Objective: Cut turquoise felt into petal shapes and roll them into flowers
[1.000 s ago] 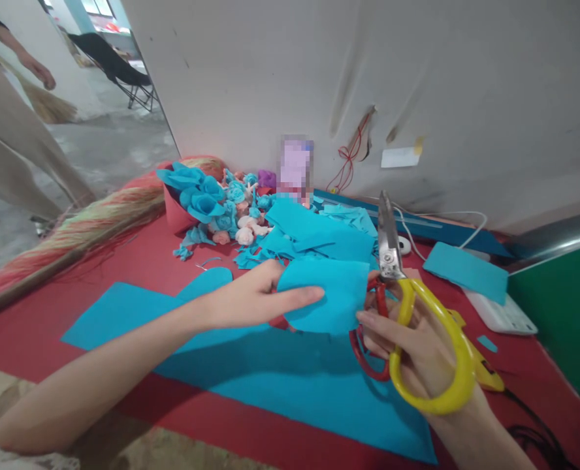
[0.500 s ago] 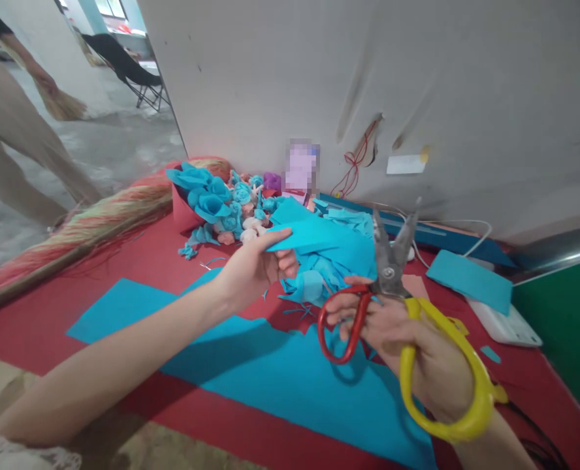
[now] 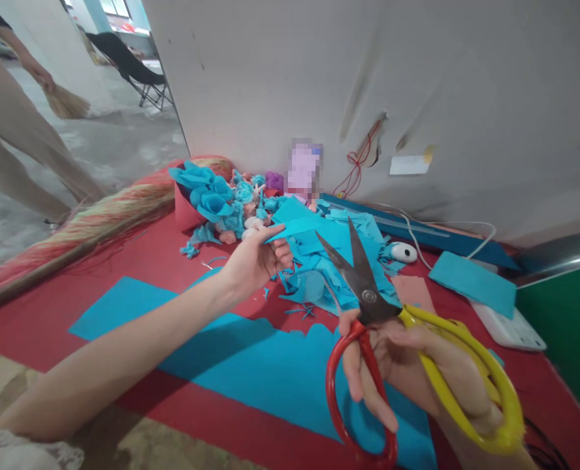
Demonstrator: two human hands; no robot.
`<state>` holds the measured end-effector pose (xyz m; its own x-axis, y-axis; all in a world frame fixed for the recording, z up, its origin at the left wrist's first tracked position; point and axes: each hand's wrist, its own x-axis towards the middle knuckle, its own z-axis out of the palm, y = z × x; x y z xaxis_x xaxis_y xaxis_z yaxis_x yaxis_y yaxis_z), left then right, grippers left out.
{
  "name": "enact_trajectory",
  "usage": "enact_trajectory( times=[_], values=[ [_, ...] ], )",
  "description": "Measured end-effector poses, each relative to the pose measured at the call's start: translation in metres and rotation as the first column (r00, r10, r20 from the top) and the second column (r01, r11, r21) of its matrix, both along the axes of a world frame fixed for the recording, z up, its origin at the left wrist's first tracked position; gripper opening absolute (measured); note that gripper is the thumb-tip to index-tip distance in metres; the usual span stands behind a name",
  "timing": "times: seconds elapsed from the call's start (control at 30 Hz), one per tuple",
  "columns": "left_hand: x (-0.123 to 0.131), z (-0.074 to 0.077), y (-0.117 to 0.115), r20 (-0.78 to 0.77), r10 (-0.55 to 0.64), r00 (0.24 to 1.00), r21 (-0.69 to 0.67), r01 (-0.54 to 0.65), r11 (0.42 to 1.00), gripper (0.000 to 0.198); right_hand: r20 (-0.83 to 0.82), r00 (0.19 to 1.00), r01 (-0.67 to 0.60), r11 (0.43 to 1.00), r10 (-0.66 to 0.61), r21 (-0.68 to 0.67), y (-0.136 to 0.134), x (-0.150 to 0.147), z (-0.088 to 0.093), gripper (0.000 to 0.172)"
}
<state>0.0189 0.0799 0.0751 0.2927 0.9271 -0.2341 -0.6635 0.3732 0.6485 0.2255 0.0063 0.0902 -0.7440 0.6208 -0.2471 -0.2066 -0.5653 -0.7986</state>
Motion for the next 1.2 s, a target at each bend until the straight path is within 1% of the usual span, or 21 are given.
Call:
enact_trajectory(
  times=[0.23,0.37,0.43,0.47,0.53,0.57,0.6,0.63,0.67,0.7,0.73,0.77,0.8,0.83,0.87,0.9,0.93,1.0,1.07,1.13,1.2],
  values=[
    [0.0,0.001,-0.003,-0.012,-0.047,0.999,0.012,0.048,0.999,0.04,0.013,0.999,-0.037,0.999,0.037,0.012,0.0,-0.003,0.001,0.032],
    [0.002,0.001,-0.006,-0.059,-0.034,0.998,0.073,0.038,0.997,0.038,-0.021,1.0,0.02,1.0,-0.02,0.016,-0.001,-0.005,0.002,0.03],
    [0.004,-0.001,-0.009,-0.144,-0.001,0.99,0.167,0.025,0.986,0.034,-0.034,0.995,0.1,0.994,-0.099,0.046,-0.004,-0.004,0.002,0.028],
    [0.004,-0.002,-0.012,-0.21,0.022,0.978,0.223,0.026,0.975,0.032,-0.023,0.985,0.174,0.982,-0.173,0.078,-0.005,-0.004,0.001,0.026],
    [0.005,-0.003,-0.017,-0.404,0.084,0.911,0.354,0.071,0.932,0.029,0.038,0.924,0.37,0.913,-0.382,0.174,-0.007,-0.004,-0.001,0.018],
    [0.005,-0.003,-0.02,-0.523,0.136,0.842,0.429,0.121,0.895,0.031,0.078,0.871,0.458,0.86,-0.484,0.226,-0.008,-0.004,-0.002,0.013],
    [0.004,-0.002,-0.023,-0.634,0.217,0.743,0.515,0.196,0.835,0.033,0.115,0.817,0.522,0.809,-0.565,0.269,-0.008,-0.004,-0.002,0.01],
    [0.003,-0.002,-0.025,-0.71,0.33,0.623,0.606,0.301,0.736,0.035,0.146,0.771,0.564,0.771,-0.62,0.294,-0.008,-0.004,-0.003,0.011],
    [0.001,-0.001,-0.026,-0.728,0.466,0.502,0.678,0.43,0.596,0.036,0.167,0.744,0.584,0.752,-0.646,0.305,-0.007,-0.005,-0.003,0.013],
    [0.0,0.0,-0.027,-0.683,0.608,0.406,0.71,0.562,0.423,0.036,0.176,0.73,0.599,0.743,-0.66,0.3,-0.007,-0.006,-0.003,0.013],
    [-0.001,0.0,-0.027,-0.595,0.723,0.35,0.696,0.674,0.247,0.035,0.171,0.725,0.613,0.738,-0.668,0.282,-0.006,-0.007,-0.003,0.01],
    [-0.002,0.0,-0.026,-0.503,0.799,0.33,0.647,0.757,0.095,0.033,0.157,0.722,0.627,0.733,-0.674,0.263,-0.006,-0.008,-0.002,0.006],
    [-0.003,0.0,-0.026,-0.44,0.835,0.33,0.589,0.808,-0.009,0.031,0.135,0.72,0.641,0.728,-0.68,0.243,-0.006,-0.009,-0.002,0.008],
    [-0.004,-0.001,-0.025,-0.423,0.841,0.337,0.547,0.835,-0.06,0.031,0.108,0.72,0.654,0.722,-0.685,0.226,-0.005,-0.009,-0.001,0.011],
    [-0.004,-0.001,-0.025,-0.451,0.824,0.343,0.528,0.847,-0.063,0.031,0.088,0.721,0.662,0.721,-0.687,0.205,-0.005,-0.01,0.0,0.013],
    [-0.004,-0.001,-0.025,-0.51,0.786,0.348,0.53,0.847,-0.032,0.03,0.084,0.719,0.67,0.72,-0.69,0.18,-0.005,-0.01,0.001,0.013],
    [-0.004,0.0,-0.026,-0.584,0.729,0.356,0.54,0.841,0.022,0.028,0.095,0.712,0.68,0.717,-0.696,0.151,-0.004,-0.01,0.002,0.013],
    [-0.004,0.002,-0.028,-0.722,0.58,0.377,0.555,0.816,0.162,0.022,0.152,0.678,0.714,0.694,-0.719,0.097,-0.004,-0.011,0.005,0.014],
    [-0.004,0.005,-0.031,-0.807,0.44,0.394,0.54,0.794,0.279,0.02,0.214,0.659,0.726,0.684,-0.721,0.07,-0.003,-0.012,0.006,0.015],
    [-0.004,0.008,-0.032,-0.83,0.376,0.412,0.535,0.777,0.332,0.02,0.242,0.677,0.704,0.708,-0.695,0.062,-0.002,-0.012,0.006,0.013],
    [-0.003,0.009,-0.032,-0.809,0.404,0.428,0.563,0.763,0.319,0.019,0.245,0.695,0.685,0.726,-0.675,0.058,-0.001,-0.011,0.005,0.011]
  ],
)
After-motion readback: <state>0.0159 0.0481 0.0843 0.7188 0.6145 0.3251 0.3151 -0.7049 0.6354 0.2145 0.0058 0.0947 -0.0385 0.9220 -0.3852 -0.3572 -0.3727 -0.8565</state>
